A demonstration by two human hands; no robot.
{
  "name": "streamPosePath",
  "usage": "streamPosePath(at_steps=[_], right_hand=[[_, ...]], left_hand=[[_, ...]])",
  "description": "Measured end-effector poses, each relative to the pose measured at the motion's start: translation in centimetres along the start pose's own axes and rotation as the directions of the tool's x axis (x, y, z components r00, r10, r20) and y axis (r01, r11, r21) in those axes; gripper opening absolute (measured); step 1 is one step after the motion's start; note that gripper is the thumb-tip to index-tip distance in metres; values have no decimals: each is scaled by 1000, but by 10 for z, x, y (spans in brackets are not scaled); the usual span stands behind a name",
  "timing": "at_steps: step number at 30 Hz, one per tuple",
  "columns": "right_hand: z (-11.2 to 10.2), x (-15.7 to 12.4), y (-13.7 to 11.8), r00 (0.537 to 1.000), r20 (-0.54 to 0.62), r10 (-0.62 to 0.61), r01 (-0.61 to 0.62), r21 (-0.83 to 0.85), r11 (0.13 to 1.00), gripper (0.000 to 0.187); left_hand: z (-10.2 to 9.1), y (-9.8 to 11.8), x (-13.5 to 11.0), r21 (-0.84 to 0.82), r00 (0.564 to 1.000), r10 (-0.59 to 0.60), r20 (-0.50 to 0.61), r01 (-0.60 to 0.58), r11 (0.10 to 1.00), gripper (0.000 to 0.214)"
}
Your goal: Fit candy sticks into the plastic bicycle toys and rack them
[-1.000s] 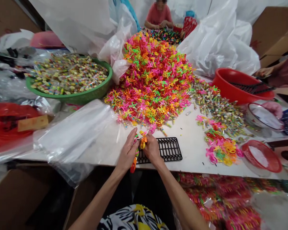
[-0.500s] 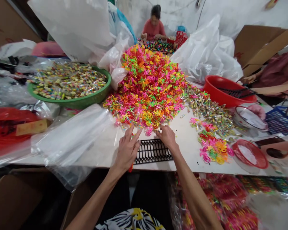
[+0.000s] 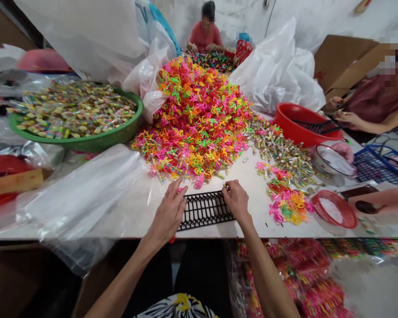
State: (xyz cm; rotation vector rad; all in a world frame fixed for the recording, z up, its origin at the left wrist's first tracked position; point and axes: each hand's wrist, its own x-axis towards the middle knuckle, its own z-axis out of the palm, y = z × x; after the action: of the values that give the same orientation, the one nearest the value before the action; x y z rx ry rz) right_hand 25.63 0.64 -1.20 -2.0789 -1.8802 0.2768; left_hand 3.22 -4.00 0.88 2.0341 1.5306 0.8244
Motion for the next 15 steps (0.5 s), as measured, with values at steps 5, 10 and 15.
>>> streamPosePath(at_steps=[5, 10, 15], right_hand=[[-19, 34, 24, 993, 47, 105, -85, -316, 945, 20], [-13, 41, 17, 986, 169, 9, 47, -324, 945, 23], [2, 57, -25, 978, 195, -75, 135, -314, 940, 29]], left_hand=[[-2, -1, -4, 87, 998, 40, -42, -36, 996, 42], [7, -6, -4, -44, 1000, -15, 4, 15, 999, 44], [10, -7, -1, -103, 997, -74, 6, 74, 992, 45]])
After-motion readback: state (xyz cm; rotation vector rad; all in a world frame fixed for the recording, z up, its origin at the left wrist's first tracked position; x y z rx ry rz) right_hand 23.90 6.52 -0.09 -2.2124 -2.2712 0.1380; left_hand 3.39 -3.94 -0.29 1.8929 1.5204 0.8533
